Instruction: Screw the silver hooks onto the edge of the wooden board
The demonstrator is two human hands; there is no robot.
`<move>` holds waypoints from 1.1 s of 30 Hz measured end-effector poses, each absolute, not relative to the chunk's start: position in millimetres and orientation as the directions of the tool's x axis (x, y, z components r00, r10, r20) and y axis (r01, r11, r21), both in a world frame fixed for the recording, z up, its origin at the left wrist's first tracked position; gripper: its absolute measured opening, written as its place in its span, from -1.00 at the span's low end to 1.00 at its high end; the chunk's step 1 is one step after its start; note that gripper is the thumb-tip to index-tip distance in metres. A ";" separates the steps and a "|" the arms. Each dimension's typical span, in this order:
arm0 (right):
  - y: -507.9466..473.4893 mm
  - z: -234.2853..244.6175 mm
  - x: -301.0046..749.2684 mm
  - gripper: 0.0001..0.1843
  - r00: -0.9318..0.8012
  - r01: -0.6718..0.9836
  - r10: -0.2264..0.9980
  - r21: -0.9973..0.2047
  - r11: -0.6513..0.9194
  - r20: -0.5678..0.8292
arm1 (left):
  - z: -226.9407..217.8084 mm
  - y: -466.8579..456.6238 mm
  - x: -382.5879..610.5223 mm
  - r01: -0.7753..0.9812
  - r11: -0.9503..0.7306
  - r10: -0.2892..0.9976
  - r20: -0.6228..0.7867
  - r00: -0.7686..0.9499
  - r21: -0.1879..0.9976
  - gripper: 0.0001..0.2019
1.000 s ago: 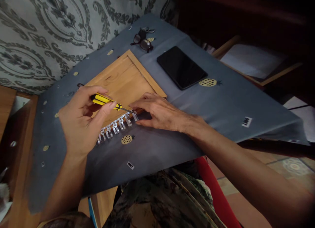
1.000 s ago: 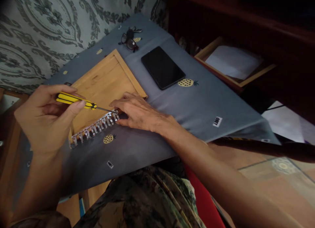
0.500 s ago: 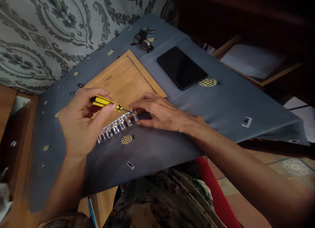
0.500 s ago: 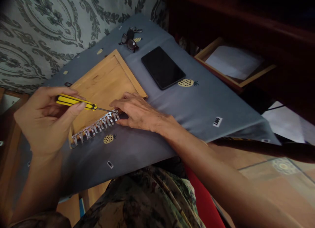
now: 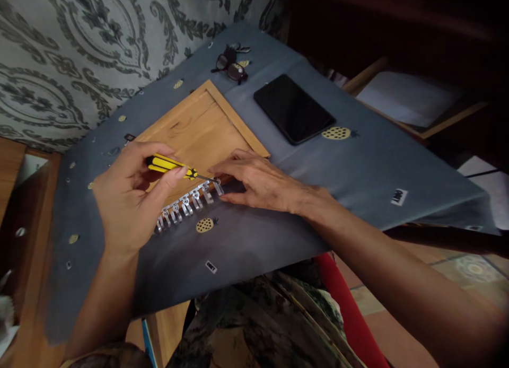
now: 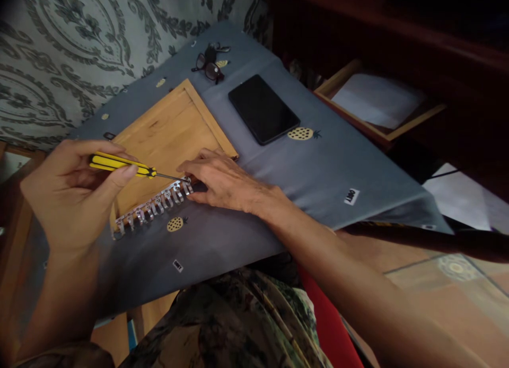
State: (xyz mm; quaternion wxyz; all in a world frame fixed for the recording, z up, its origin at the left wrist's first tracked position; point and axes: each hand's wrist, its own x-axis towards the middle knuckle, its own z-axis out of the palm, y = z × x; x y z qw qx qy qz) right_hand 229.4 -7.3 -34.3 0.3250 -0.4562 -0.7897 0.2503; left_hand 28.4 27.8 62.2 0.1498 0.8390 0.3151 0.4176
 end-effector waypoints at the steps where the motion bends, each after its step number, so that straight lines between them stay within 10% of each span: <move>1: -7.5 -34.2 229.4 -0.57 -0.370 0.558 0.885 -0.693 0.455 0.283 | 62.4 27.7 28.3 0.410 -0.757 0.653 0.608 0.451 0.509 -0.77; 33: -7.9 -31.3 229.7 -0.60 -0.376 0.553 0.884 -0.698 0.455 0.278 | 59.0 19.4 24.8 0.526 -0.716 0.686 0.600 0.411 0.458 -0.79</move>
